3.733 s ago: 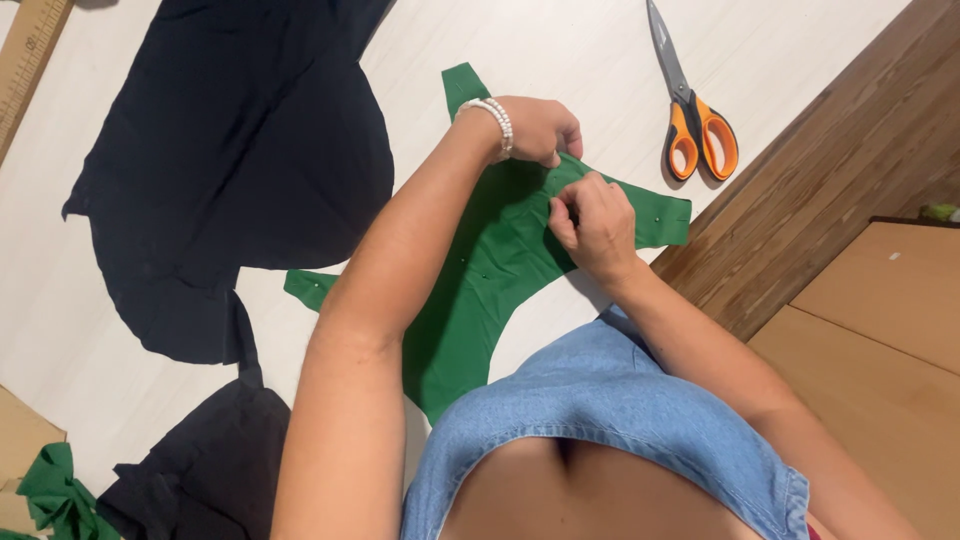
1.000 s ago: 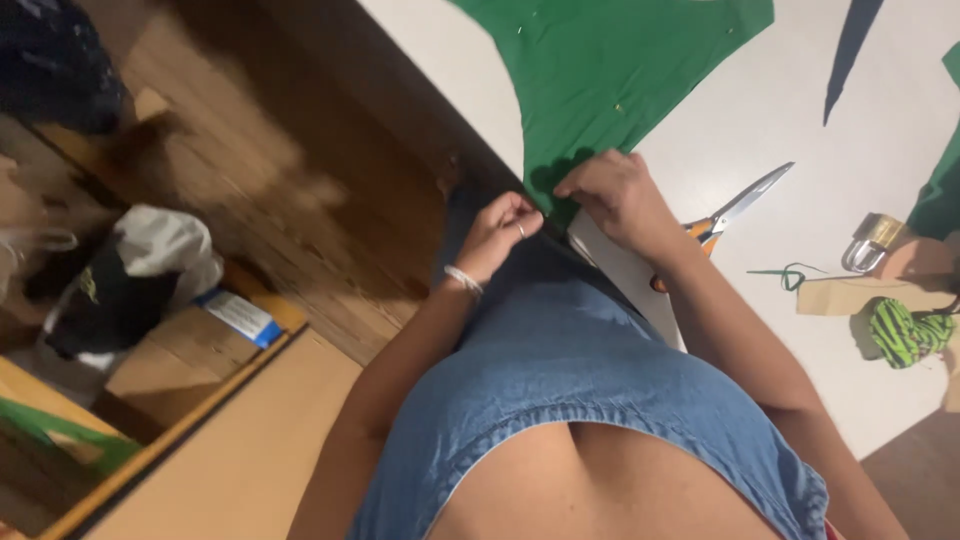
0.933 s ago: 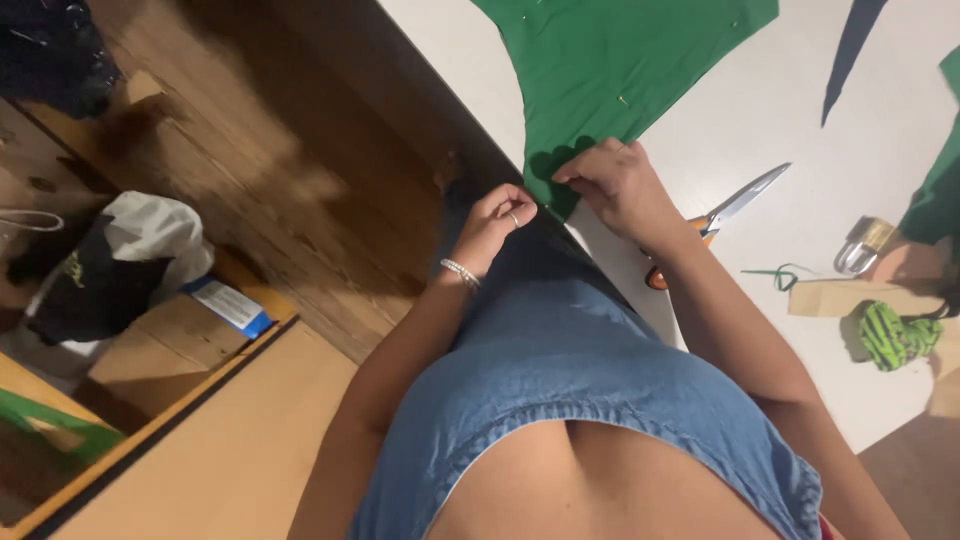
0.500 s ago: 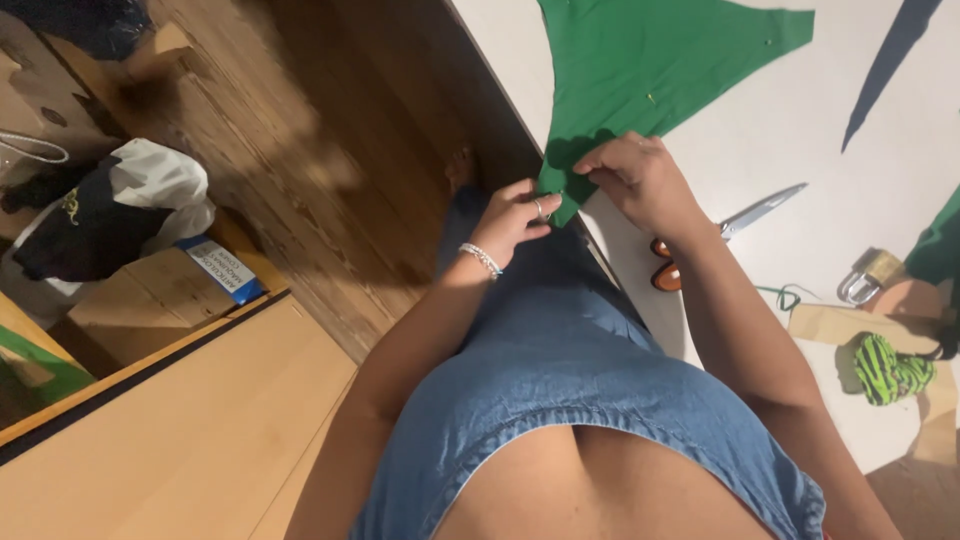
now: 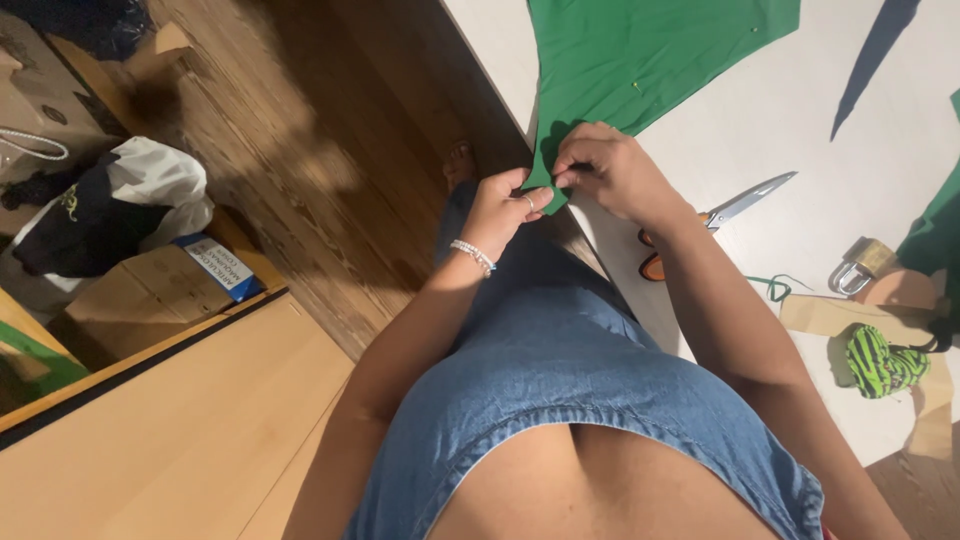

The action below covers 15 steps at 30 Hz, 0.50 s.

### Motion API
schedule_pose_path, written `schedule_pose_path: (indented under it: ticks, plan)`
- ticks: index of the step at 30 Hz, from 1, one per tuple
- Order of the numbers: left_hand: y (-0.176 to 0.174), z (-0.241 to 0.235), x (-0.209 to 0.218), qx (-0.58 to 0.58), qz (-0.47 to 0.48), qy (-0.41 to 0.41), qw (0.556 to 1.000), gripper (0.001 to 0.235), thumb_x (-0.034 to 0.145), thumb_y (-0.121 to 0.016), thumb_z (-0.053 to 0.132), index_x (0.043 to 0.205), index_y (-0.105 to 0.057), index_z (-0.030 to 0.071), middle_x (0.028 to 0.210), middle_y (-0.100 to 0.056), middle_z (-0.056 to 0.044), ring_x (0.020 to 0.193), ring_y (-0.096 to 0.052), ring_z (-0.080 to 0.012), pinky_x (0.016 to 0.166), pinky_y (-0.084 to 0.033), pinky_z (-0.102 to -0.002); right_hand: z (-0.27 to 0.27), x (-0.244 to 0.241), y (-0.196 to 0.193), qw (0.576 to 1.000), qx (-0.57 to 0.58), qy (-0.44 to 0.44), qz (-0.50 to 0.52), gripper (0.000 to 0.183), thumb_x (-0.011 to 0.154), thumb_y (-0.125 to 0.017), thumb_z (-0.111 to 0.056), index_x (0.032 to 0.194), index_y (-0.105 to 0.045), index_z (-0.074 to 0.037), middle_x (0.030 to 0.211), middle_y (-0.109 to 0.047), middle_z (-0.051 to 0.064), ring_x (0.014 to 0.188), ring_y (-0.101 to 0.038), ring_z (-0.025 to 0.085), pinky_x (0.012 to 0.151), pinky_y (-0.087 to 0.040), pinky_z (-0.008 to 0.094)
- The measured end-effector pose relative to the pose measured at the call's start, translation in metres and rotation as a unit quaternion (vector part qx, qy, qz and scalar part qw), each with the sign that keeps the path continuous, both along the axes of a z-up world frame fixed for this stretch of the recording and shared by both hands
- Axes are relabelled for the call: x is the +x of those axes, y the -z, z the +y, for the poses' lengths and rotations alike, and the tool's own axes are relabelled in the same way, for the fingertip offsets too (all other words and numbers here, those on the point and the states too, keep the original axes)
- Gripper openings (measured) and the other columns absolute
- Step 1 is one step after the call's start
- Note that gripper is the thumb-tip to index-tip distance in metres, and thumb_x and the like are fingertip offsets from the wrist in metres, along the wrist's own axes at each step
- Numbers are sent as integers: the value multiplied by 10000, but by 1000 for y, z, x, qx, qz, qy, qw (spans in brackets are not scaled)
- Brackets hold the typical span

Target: Cutting a piece of green fabric with scissors and aligning it on top of a black fabric piece on a work table.

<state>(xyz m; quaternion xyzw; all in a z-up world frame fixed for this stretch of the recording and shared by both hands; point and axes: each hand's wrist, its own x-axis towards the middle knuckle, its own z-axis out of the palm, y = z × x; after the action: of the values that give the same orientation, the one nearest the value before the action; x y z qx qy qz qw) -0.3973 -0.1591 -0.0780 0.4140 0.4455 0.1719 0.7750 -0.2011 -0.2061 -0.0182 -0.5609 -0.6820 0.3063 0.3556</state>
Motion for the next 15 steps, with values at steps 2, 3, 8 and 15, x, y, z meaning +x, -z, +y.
schedule_pose_path:
  ticks: [2, 3, 8, 15]
  plan:
    - [9, -2, 0, 19, -1, -11, 1000, 169, 854, -847, 162, 925, -759, 36, 709, -689, -62, 679, -702, -102, 678, -657, -255, 1, -3, -2, 1000, -10, -9, -7, 122, 954, -789, -148, 987, -722, -51, 971, -673, 137, 904, -651, 380, 808, -516, 486]
    - [4, -1, -2, 20, -1, -11, 1000, 169, 854, -847, 162, 925, -759, 36, 709, -689, -62, 679, -702, -102, 678, -657, -255, 2, 1, -1, 1000, -8, -8, -7, 122, 954, -789, -148, 987, -722, -51, 971, -673, 137, 904, -651, 380, 808, -516, 486]
    - [5, 6, -15, 14, -6, 45, 999, 153, 901, -716, 145, 1030, -759, 74, 941, -739, 8, 854, -661, -84, 763, -581, -254, 12, 11, -21, 998, -66, 12, -1, 91, 1030, -626, 18, 1020, -606, -70, 1006, -578, 69, 831, -540, 210, 757, -443, 341]
    - [-6, 4, -16, -4, 16, 25, 1000, 123, 885, -735, 135, 991, -722, 74, 887, -700, -4, 773, -634, -80, 712, -577, -227, 14, 6, -19, 998, -47, 2, -44, 67, 976, -608, 31, 984, -593, -34, 1032, -588, 113, 871, -581, 268, 827, -473, 380]
